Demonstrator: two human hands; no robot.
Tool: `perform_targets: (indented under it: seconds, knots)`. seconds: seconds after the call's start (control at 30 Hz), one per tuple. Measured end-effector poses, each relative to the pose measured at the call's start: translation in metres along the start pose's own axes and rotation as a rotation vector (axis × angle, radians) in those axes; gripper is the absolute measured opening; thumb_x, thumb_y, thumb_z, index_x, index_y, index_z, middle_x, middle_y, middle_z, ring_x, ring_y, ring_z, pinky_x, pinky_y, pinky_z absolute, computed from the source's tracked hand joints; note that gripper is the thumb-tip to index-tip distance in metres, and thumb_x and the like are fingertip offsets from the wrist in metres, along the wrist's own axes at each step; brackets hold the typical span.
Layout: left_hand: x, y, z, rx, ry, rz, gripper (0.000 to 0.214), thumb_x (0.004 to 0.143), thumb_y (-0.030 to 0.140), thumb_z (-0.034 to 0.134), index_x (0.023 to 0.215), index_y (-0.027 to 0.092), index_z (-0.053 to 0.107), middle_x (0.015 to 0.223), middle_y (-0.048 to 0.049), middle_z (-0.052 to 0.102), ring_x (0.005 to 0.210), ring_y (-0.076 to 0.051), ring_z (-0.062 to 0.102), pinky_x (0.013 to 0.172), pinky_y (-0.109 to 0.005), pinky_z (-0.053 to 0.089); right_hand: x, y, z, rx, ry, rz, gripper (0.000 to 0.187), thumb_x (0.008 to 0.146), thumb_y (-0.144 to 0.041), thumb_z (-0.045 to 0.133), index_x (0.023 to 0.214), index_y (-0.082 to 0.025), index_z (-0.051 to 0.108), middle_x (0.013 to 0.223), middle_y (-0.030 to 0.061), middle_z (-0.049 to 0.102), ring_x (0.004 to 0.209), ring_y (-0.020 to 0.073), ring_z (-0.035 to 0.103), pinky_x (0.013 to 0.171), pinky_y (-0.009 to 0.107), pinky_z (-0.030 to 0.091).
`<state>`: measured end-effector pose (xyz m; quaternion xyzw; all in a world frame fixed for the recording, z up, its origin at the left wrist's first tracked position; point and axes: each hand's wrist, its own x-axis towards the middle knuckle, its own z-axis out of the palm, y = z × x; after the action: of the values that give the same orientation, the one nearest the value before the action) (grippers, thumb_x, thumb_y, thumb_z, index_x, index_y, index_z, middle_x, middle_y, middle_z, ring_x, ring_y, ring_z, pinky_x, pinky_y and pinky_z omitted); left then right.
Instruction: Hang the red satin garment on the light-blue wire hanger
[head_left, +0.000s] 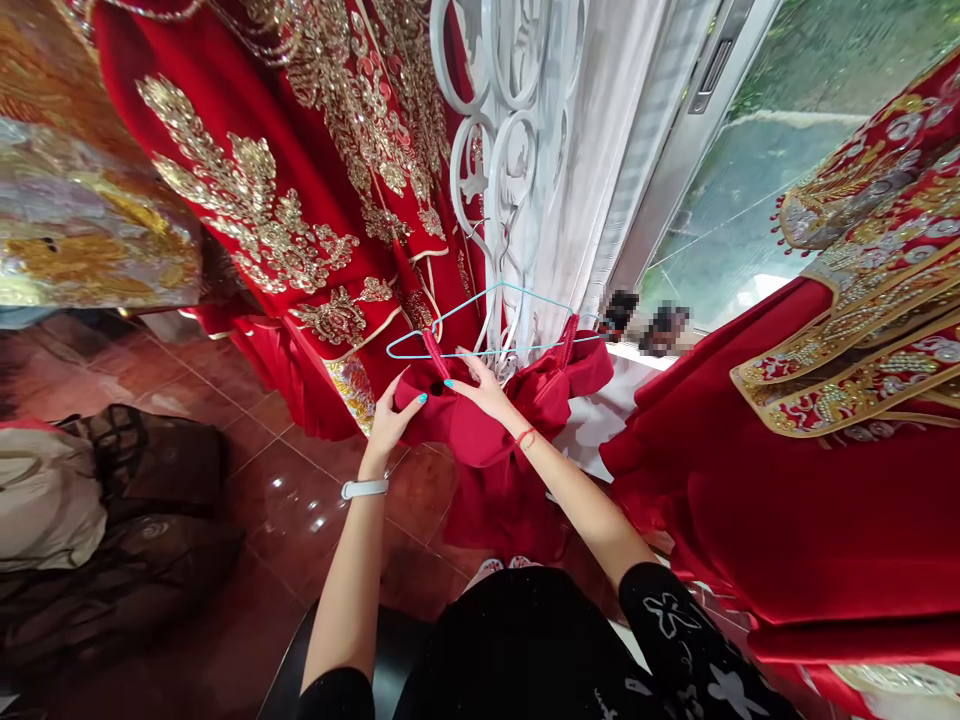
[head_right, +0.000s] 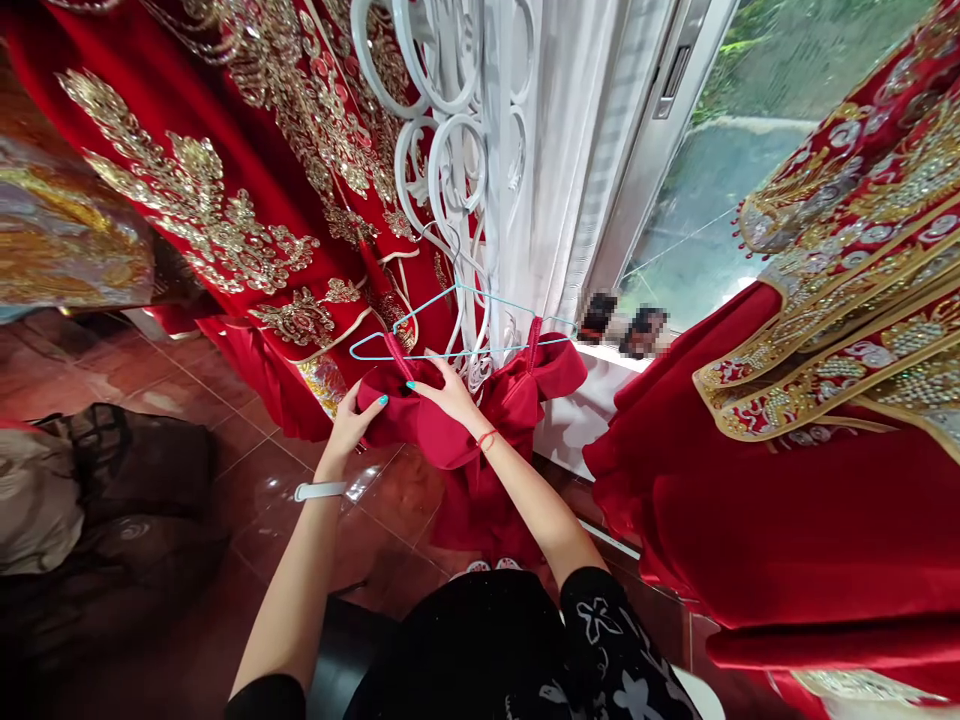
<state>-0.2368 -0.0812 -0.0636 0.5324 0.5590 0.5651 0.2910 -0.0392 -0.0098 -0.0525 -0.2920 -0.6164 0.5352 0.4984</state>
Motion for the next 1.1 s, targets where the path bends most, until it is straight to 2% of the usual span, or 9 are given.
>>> perform_targets:
  seconds: [0.07,0.17,0.3,0.4,0.47,0.6,0.67,0.83,1.1]
  knots:
    - [0.002,0.0,0.0,-0.032,0.008,-0.004,0.069,0.074,0.062,0.076,0.127,0.02,0.063,0.134,-0.0132,0.067,0.126,-0.031,0.062,0.114,-0.048,0.046,0.013,0.005,0.012,0.096,0.007,0.02,0.066,0.07,-0.044,0.083,0.13,-0.025,0.062,0.127,0.008,0.069,0.13,0.024,0.059,0.119,0.043,0.041]
    - [0.006,-0.003,-0.004,-0.065,0.023,0.002,0.064,0.076,0.061,0.074,0.126,0.023,0.061,0.134,-0.0114,0.066,0.126,-0.029,0.061,0.113,-0.046,0.047,0.022,0.006,0.018,0.077,0.014,0.069,0.071,0.066,-0.04,0.087,0.131,-0.026,0.063,0.117,0.0059,0.07,0.111,0.0218,0.064,0.106,0.04,0.05]
    - [0.012,-0.002,-0.007,-0.106,0.027,0.028,0.066,0.074,0.055,0.077,0.13,0.026,0.057,0.141,-0.0105,0.061,0.132,-0.028,0.057,0.114,-0.043,0.046,0.025,0.003,0.018,0.024,-0.011,0.116,0.058,0.067,-0.041,0.086,0.122,-0.028,0.069,0.126,0.0033,0.067,0.093,0.018,0.062,0.09,0.035,0.054]
    - [0.014,0.003,-0.005,-0.114,-0.016,0.01,0.067,0.076,0.054,0.077,0.133,0.024,0.057,0.143,-0.0115,0.06,0.136,-0.03,0.055,0.115,-0.044,0.044,0.028,0.001,0.019,0.046,0.007,0.087,0.056,0.067,-0.044,0.085,0.119,-0.028,0.069,0.134,0.0024,0.065,0.083,0.0147,0.059,0.084,0.034,0.054]
    - [0.015,0.005,-0.003,-0.101,-0.017,-0.004,0.066,0.076,0.055,0.077,0.13,0.022,0.06,0.139,-0.0122,0.062,0.132,-0.031,0.057,0.114,-0.046,0.045,0.029,0.0,0.019,0.056,0.012,0.067,0.053,0.067,-0.044,0.085,0.114,-0.027,0.069,0.13,0.0031,0.067,0.083,0.0148,0.06,0.084,0.033,0.053]
    - [0.015,0.004,-0.003,-0.061,0.021,0.011,0.063,0.074,0.057,0.078,0.124,0.022,0.061,0.129,-0.0103,0.066,0.122,-0.029,0.063,0.109,-0.044,0.049,0.03,0.003,0.017,0.078,-0.009,0.127,0.036,0.068,-0.046,0.083,0.093,-0.022,0.073,0.102,0.0039,0.074,0.091,0.0195,0.064,0.09,0.036,0.052]
    - [0.015,0.002,-0.004,-0.029,0.029,0.024,0.061,0.073,0.058,0.077,0.119,0.021,0.062,0.121,-0.0092,0.068,0.115,-0.027,0.065,0.104,-0.043,0.053,0.029,0.004,0.016,0.105,0.002,0.15,0.032,0.067,-0.044,0.084,0.087,-0.021,0.073,0.095,0.0043,0.074,0.093,0.0212,0.066,0.092,0.037,0.053]
    - [0.013,0.001,-0.01,-0.002,0.062,0.011,0.058,0.073,0.064,0.075,0.11,0.021,0.064,0.105,-0.0073,0.07,0.096,-0.024,0.067,0.092,-0.04,0.057,0.027,0.004,0.016,0.141,0.005,0.149,0.03,0.066,-0.039,0.085,0.087,-0.02,0.076,0.094,0.0053,0.075,0.096,0.023,0.068,0.093,0.039,0.053]
    - [0.02,0.006,-0.018,-0.042,0.09,-0.03,0.047,0.072,0.063,0.075,0.088,0.02,0.061,0.084,-0.0033,0.065,0.079,-0.02,0.063,0.08,-0.036,0.057,0.023,0.009,0.021,0.186,0.011,0.112,0.024,0.068,-0.04,0.083,0.084,-0.022,0.077,0.098,0.0033,0.079,0.099,0.0229,0.069,0.099,0.04,0.052]
